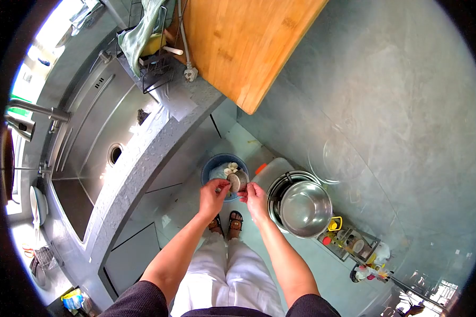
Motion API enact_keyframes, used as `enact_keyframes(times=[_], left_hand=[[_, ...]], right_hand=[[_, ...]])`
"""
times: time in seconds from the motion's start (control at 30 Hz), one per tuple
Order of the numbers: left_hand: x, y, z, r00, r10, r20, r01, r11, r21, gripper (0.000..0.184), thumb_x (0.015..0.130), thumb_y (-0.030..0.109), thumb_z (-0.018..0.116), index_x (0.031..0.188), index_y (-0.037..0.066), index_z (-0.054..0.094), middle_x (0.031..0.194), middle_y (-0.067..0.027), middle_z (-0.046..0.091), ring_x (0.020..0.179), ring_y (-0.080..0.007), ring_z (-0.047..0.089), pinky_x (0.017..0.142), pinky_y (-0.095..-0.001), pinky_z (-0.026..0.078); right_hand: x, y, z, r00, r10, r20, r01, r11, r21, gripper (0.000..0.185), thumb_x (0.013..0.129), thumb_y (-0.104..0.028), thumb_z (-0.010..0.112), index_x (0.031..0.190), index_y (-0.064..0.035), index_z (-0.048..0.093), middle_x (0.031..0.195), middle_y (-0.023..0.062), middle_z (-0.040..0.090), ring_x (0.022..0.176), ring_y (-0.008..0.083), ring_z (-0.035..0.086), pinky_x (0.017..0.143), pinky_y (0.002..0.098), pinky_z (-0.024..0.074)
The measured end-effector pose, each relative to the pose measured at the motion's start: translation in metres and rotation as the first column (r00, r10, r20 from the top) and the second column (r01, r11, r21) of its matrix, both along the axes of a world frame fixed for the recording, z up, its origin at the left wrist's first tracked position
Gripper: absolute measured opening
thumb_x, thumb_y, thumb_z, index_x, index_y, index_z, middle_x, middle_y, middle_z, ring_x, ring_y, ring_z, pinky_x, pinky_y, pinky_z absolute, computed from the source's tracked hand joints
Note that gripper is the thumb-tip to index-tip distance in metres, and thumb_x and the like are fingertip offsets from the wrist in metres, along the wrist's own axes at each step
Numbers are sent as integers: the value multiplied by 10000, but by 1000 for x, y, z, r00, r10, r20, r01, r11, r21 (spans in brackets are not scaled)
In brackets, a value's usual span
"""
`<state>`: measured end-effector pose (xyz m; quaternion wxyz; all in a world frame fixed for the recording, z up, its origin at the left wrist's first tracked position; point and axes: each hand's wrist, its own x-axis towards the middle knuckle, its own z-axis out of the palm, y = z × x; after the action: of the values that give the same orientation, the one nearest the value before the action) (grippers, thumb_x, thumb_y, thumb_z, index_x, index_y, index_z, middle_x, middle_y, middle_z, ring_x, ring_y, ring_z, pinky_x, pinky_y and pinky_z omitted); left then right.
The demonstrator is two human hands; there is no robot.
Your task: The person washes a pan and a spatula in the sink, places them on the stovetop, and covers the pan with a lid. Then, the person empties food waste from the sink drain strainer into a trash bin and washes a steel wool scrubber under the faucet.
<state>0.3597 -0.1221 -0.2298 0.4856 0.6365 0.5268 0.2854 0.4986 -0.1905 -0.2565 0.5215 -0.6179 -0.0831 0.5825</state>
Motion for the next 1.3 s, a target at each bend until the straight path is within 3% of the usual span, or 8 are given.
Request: enact_keyframes(times=[0.23,0.43,0.63,0.77,0.93,1.03,1.13,1.3], left_hand=[[-2,1,-16,996,-61,-59,67,992,110,95,799,62,635,858,-11,622,822,-135,646,707,-226,634,622,-315,488],[-9,-1,-32,997,74,-10,-74,995,66,98,814,72,618,868,-10,612,807,-130,651,714,-215,633,644,-318,490],[-24,1,-64,996,43,-80,-39,998,52,58,781,63,647,815,22,622,735,-128,649,667,-256,643,613,-326,494],[-28,5,-86,983,12,-182,-6,999,34,62,764,69,664,801,30,632,716,-113,658,652,-232,650,600,-318,502],[-25,9,-85,965,-9,-262,0,999,-34,73,742,84,690,772,38,644,709,-93,667,632,-204,650,601,-303,510],[-23,9,-91,958,23,-286,-11,999,44,80,727,92,704,756,51,642,698,-83,669,620,-199,648,592,-297,509],[-23,9,-87,933,2,-359,3,1000,15,88,717,93,711,755,52,643,704,-86,671,622,-196,651,586,-294,506],[-28,11,-82,938,-48,-342,27,997,-66,107,737,165,699,819,99,679,734,-89,674,660,-238,652,598,-330,502]], right_hand=[[-1,-2,-1,999,36,17,-36,999,20,231,987,-186,378,957,-38,553,860,41,616,721,112,600,615,241,478],[-2,-2,-5,998,-41,51,41,999,-6,244,987,-192,376,915,-33,547,847,49,614,711,120,602,609,246,479],[6,-5,-7,989,-116,96,120,992,-41,248,985,-194,383,906,-24,546,846,58,615,710,130,606,611,254,488],[10,-10,-8,987,-125,104,131,990,-54,244,984,-191,385,915,-21,546,853,63,616,719,135,609,617,258,495],[13,-15,-7,984,-129,121,136,989,-52,240,983,-188,385,912,-22,544,854,65,615,721,133,608,619,259,497],[14,-18,-6,985,-130,116,137,989,-55,238,982,-189,389,908,-23,543,849,63,613,716,130,605,621,258,497],[15,-19,-5,985,-132,114,139,989,-50,237,982,-191,391,908,-25,543,842,59,610,714,128,603,623,257,496],[14,-19,-1,988,-123,95,126,991,-34,242,984,-192,383,905,-29,543,845,54,609,723,123,602,629,257,495]])
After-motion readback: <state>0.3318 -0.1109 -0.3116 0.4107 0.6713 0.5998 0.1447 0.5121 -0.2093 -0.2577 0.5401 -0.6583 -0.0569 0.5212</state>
